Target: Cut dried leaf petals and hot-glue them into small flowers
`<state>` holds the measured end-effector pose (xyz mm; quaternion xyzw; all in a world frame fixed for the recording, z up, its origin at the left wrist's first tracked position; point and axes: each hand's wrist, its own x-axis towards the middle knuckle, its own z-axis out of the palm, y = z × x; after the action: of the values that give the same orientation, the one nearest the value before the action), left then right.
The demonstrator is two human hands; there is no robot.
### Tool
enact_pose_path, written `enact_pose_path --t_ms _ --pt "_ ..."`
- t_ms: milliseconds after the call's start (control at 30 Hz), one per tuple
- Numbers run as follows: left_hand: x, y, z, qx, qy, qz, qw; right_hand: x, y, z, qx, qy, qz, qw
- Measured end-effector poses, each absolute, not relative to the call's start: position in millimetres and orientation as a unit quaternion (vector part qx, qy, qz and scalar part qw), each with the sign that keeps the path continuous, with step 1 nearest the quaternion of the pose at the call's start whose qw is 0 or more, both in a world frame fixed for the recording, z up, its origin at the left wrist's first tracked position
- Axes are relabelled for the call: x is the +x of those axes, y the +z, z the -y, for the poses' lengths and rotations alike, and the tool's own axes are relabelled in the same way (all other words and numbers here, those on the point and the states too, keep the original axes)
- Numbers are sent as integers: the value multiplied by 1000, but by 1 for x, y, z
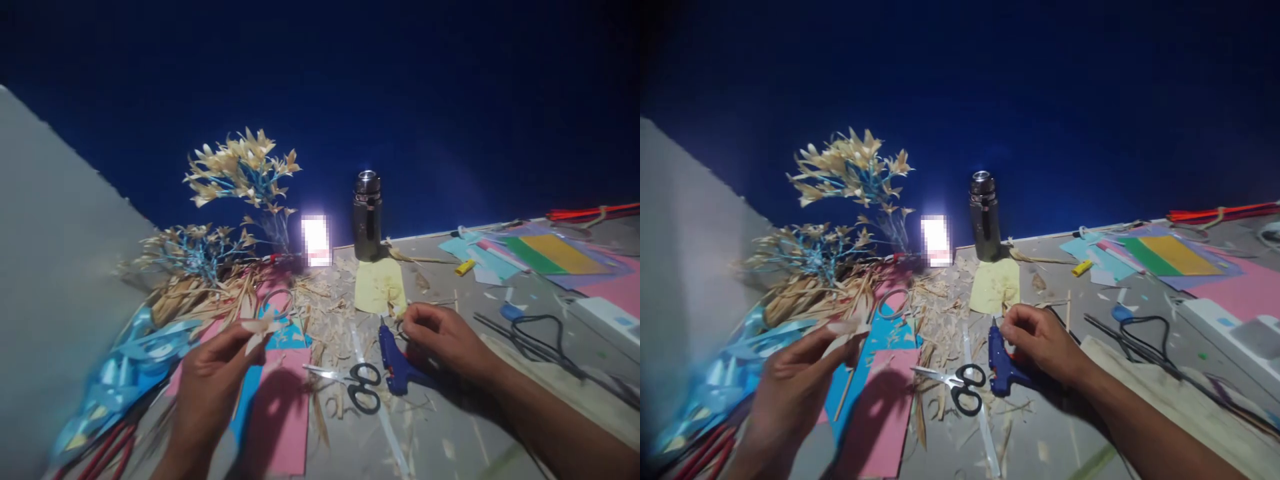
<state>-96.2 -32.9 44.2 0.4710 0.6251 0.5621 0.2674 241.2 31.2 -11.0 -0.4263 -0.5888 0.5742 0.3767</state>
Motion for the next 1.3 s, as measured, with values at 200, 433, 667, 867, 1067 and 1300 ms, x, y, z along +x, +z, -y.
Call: enact_pose_path --t_ms 200,433,667,867,1067,1300 --pt "-159 29 46 417 482 -758 141 240 -13 -32 -430 561 621 339" --pt "-156 2 23 484 432 -742 171 240 -18 -36 -463 497 670 300" --pt "-182 8 10 443 447 -771 99 245 -29 -39 -470 465 692 290" --pt "-191 -6 2 454 421 -778 102 246 -31 -41 -460 444 718 274" --pt "-211 0 13 436 397 -798 125 246 -31 -43 -466 428 731 255" --pt "-221 32 50 369 422 -779 281 243 -24 -38 -492 384 743 242"
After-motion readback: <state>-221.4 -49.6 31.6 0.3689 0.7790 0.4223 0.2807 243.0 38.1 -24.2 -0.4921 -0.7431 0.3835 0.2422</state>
